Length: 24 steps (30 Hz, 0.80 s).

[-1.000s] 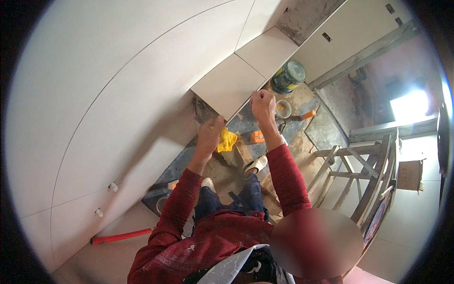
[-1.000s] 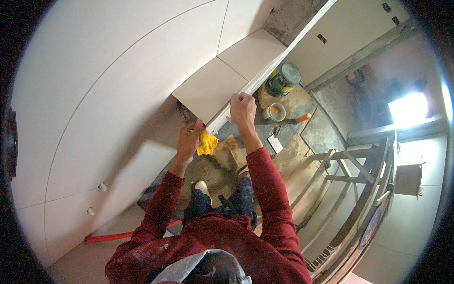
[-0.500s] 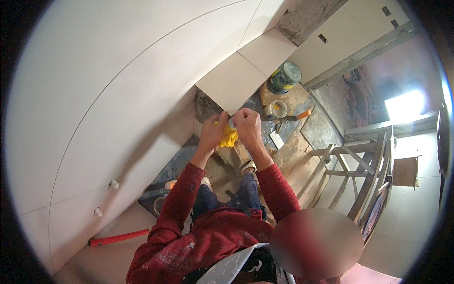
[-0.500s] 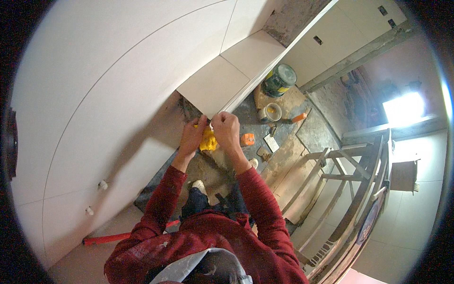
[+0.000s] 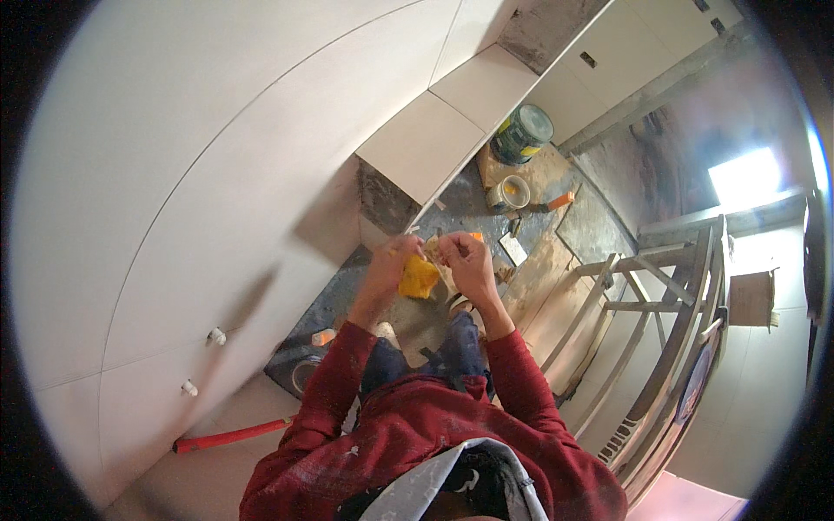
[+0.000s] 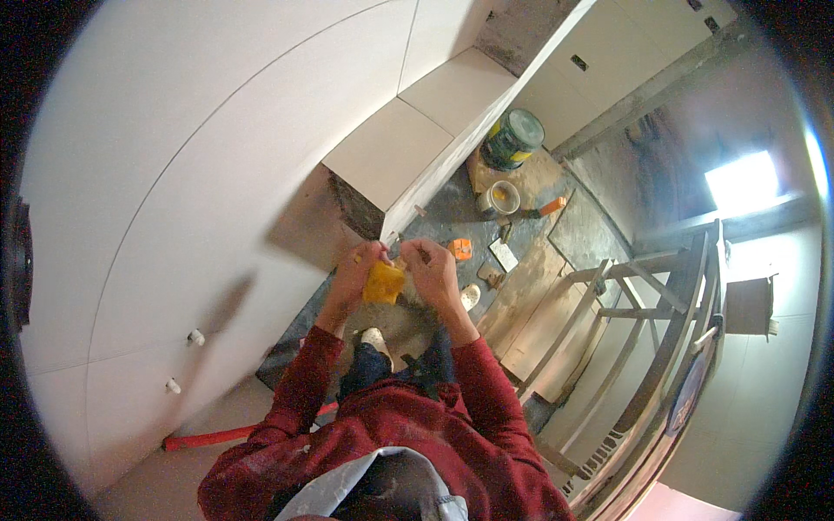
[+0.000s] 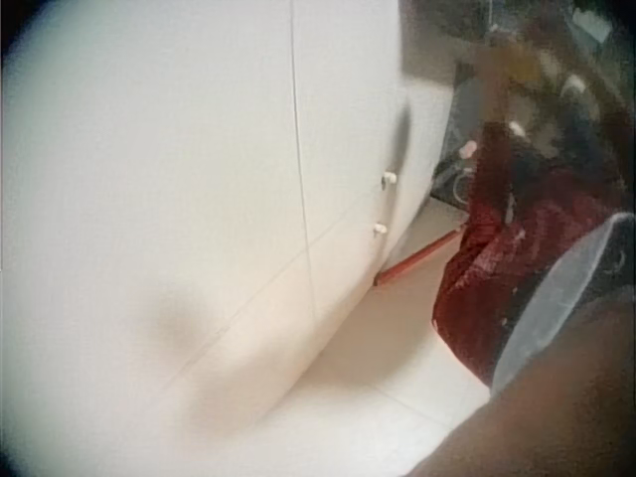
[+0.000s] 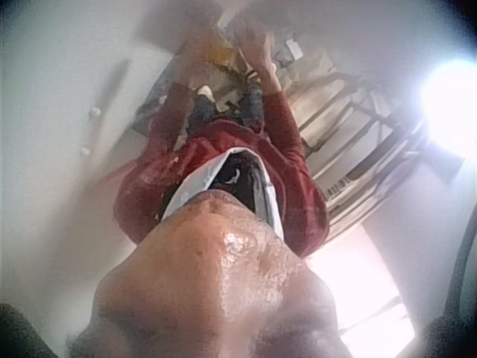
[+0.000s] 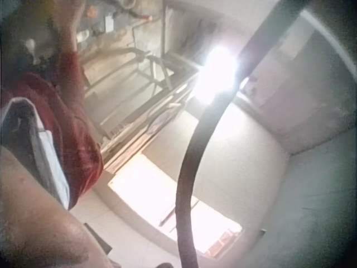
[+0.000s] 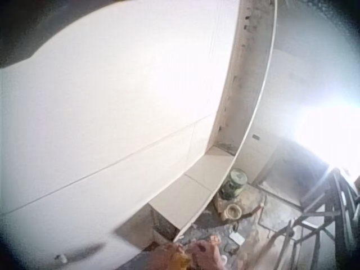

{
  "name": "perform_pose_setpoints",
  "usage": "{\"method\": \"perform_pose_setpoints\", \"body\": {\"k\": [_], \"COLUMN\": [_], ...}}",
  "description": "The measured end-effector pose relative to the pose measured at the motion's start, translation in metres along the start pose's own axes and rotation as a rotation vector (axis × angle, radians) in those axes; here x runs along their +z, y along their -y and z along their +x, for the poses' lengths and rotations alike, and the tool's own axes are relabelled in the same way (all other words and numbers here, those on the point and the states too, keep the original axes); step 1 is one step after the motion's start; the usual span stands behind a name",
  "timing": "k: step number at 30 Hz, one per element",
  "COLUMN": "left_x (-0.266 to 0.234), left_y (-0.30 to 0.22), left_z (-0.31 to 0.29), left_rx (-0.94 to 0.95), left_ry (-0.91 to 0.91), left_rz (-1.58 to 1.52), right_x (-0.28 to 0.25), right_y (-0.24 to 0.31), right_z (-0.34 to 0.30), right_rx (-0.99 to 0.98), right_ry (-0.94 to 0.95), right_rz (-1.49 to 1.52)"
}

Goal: The person wipes white wall tiles with a yellow sponge, repeatedly dipping it into a bucket of water. They also use a small tool to scrape or adjust the tile edges and grout lines. Another person in a blue shirt is visible in the background.

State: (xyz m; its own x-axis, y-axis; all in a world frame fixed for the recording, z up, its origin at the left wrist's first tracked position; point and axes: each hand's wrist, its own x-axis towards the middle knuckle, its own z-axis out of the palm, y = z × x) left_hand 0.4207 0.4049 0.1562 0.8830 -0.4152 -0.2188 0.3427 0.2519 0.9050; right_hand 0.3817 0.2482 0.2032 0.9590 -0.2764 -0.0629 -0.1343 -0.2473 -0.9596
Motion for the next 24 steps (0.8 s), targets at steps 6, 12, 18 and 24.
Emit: {"method": "perform_pose_setpoints", "body": {"k": [6, 12, 18, 24], "left_x": [0.028, 0.032, 0.024, 0.022], "left_y": [0.030, 0.057, 0.051, 0.027], "left_z": [-0.027, -0.028, -0.027, -0.027], "left_rx": [-0.143, -0.235, -0.379, -0.447], "left_ry": [-0.010, -0.141, -0.301, -0.217], "left_rz": [-0.180, -0.473, -0.538, -0.795], "right_x": [-0.013, -0.018, -0.011, -0.012], "right_y": [-0.035, -0.053, -0.062, -0.074], "right_z": [-0.022, -0.038, -0.069, -0.054], "right_rx": [0.218, 0.076, -0.259, -0.236], "right_ry": [0.140, 0.118, 0.243, 0.225], "right_rz": [-0.053, 0.041, -0.252, -0.084]}}
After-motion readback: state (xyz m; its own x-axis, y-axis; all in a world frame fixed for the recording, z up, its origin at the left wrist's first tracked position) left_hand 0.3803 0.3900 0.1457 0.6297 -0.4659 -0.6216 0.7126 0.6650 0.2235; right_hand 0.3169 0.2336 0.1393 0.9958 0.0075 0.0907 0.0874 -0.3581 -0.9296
